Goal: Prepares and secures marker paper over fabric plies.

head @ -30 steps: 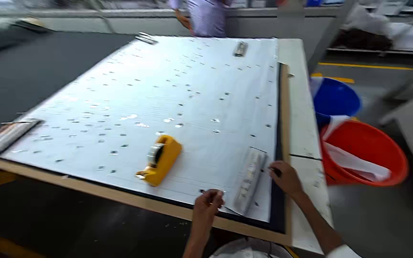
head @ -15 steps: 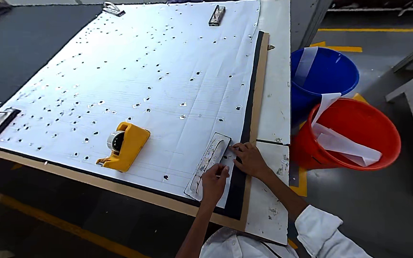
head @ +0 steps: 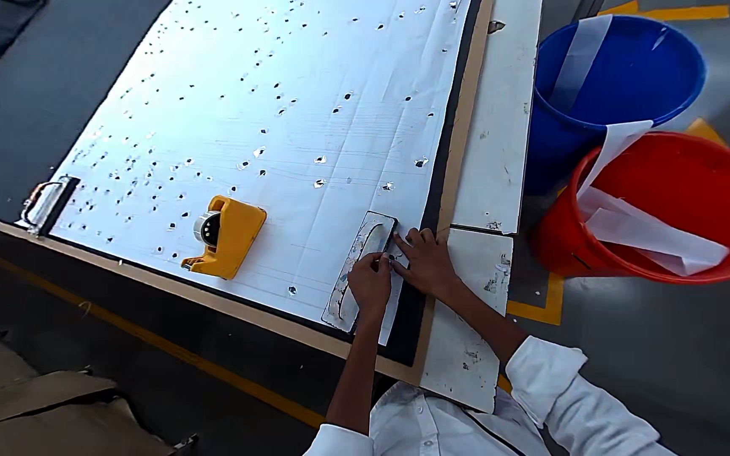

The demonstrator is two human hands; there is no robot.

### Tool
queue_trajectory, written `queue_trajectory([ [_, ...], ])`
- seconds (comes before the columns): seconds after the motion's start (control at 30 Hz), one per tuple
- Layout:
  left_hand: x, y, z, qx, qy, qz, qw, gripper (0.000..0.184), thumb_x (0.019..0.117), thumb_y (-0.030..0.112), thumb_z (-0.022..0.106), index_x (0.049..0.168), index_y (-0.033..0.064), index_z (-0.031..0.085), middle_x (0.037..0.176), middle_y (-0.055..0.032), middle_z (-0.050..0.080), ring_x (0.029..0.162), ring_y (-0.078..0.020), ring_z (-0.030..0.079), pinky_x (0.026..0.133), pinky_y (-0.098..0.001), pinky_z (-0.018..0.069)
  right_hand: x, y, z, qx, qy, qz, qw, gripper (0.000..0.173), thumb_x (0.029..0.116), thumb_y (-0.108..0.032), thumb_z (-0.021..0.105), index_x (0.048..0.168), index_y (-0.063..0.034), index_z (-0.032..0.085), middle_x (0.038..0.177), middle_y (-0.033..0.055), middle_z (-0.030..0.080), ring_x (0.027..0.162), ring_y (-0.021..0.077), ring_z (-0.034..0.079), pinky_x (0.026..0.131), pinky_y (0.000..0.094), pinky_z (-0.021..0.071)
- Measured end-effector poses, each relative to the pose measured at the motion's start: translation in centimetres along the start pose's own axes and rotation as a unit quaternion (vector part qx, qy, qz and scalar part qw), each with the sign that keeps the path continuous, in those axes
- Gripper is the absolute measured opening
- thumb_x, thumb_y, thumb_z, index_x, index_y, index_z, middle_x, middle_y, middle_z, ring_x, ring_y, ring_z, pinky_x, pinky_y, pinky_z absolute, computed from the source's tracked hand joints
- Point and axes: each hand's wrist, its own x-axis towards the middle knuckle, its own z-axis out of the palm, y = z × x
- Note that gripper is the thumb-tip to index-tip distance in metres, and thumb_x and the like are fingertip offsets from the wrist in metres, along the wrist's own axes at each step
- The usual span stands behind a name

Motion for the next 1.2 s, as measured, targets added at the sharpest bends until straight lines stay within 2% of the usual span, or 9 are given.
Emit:
queue_trajectory([
  [0.1, -0.3, -0.1, 0.0, -0.022, 0.013, -0.001, 1.000, 0.021, 0.1033, 0.019, 0.063, 0.109, 0.0024, 0.074, 0.085, -0.0110, 0.073, 0.072, -0.0228, 0.069, 0.070, -0.0456, 0.0578, -0.1, -0.2, 1.2, 0.001, 0.066, 0.015, 0.998, 0.058, 0.0990, -0.056, 0.054, 0.147, -0.0240, 0.057, 0.128, 0.0110, 0.059, 0.115, 0.0339, 0.053, 0.085, 0.0533, 0.0401],
  [0.23, -0.5, 0.1, 0.1, -0.058, 0.025, 0.009, 0.998, 0.027, 0.1021, 0.014, 0.064, 0.125, 0.0007, 0.066, 0.085, -0.0125, 0.072, 0.067, -0.0212, 0.068, 0.065, -0.0410, 0.0589, -0.1, -0.2, 1.5, 0.029, 0.119, 0.023, 0.992, 0.037, 0.1008, -0.025, 0.058, 0.137, -0.0293, 0.067, 0.121, 0.0083, 0.064, 0.111, 0.0321, 0.057, 0.083, 0.0510, 0.0414],
  [0.33, -0.4, 0.7, 0.9, -0.055, 0.027, 0.010, 0.998, 0.019, 0.1011, 0.013, 0.065, 0.117, 0.0026, 0.062, 0.082, -0.0115, 0.072, 0.064, -0.0210, 0.070, 0.062, -0.0398, 0.0597, -0.5, 0.0, 1.6, 0.047, 0.138, 0.021, 0.989, 0.039, 0.0969, -0.010, 0.057, 0.129, -0.0278, 0.072, 0.122, 0.0067, 0.065, 0.112, 0.0318, 0.058, 0.083, 0.0513, 0.0418],
  [0.57, 0.7, 1.9, 2.5, 0.048, 0.029, -0.009, 0.998, 0.016, 0.1012, 0.016, 0.064, 0.110, 0.0038, 0.059, 0.079, -0.0135, 0.070, 0.065, -0.0279, 0.070, 0.064, -0.0485, 0.0591, -0.8, 0.3, 1.5, 0.083, 0.151, 0.023, 0.985, 0.032, 0.0973, -0.011, 0.057, 0.120, -0.0220, 0.076, 0.127, 0.0039, 0.067, 0.115, 0.0302, 0.058, 0.087, 0.0508, 0.0419],
  [0.7, 0.4, 3.9, 2.0, 0.181, 0.018, -0.041, 0.983, 0.018, 0.0986, 0.018, 0.065, 0.110, 0.0037, 0.062, 0.087, -0.0178, 0.070, 0.085, -0.0376, 0.070, 0.075, -0.0566, 0.0536, -0.8, 0.3, 1.5, 0.080, 0.151, 0.024, 0.985, 0.032, 0.0971, -0.011, 0.057, 0.120, -0.0220, 0.077, 0.127, 0.0037, 0.067, 0.116, 0.0305, 0.058, 0.087, 0.0509, 0.0422],
  [0.87, 0.5, 4.6, 1.1, 0.271, -0.017, -0.101, 0.957, 0.037, 0.1010, 0.038, 0.063, 0.113, 0.0026, 0.064, 0.104, -0.0218, 0.070, 0.104, -0.0385, 0.069, 0.087, -0.0570, 0.0539, -0.8, 0.3, 1.3, 0.076, 0.136, 0.026, 0.987, 0.033, 0.0971, -0.011, 0.058, 0.121, -0.0235, 0.076, 0.129, 0.0022, 0.066, 0.117, 0.0297, 0.057, 0.088, 0.0503, 0.0412],
  [0.97, -0.1, 3.6, 0.6, 0.273, -0.017, -0.099, 0.957, 0.033, 0.1030, 0.034, 0.060, 0.112, 0.0023, 0.064, 0.100, -0.0212, 0.071, 0.101, -0.0397, 0.069, 0.084, -0.0576, 0.0544, -0.7, 0.4, 1.4, 0.059, 0.137, 0.014, 0.989, 0.034, 0.0962, -0.009, 0.057, 0.121, -0.0241, 0.076, 0.130, 0.0033, 0.066, 0.117, 0.0309, 0.058, 0.087, 0.0511, 0.0417],
  [1.07, -1.8, 2.2, -0.2, 0.281, -0.024, -0.067, 0.957, 0.024, 0.1040, 0.024, 0.057, 0.116, 0.0041, 0.063, 0.095, -0.0209, 0.071, 0.097, -0.0408, 0.070, 0.081, -0.0590, 0.0546, -0.9, 0.6, 1.1, 0.070, 0.136, 0.014, 0.988, 0.026, 0.0975, -0.011, 0.058, 0.113, -0.0174, 0.077, 0.131, 0.0040, 0.067, 0.119, 0.0320, 0.058, 0.089, 0.0525, 0.0429],
  [1.2, -6.0, -1.2, -2.7, 0.231, -0.060, 0.096, 0.966, 0.026, 0.1073, 0.026, 0.053, 0.121, 0.0044, 0.058, 0.073, -0.0175, 0.063, 0.069, -0.0385, 0.066, 0.059, -0.0546, 0.0536, -1.1, 0.4, 1.6, 0.079, 0.204, -0.013, 0.976, 0.019, 0.0955, -0.009, 0.056, 0.102, -0.0060, 0.074, 0.118, 0.0109, 0.071, 0.112, 0.0340, 0.063, 0.083, 0.0515, 0.0469],
])
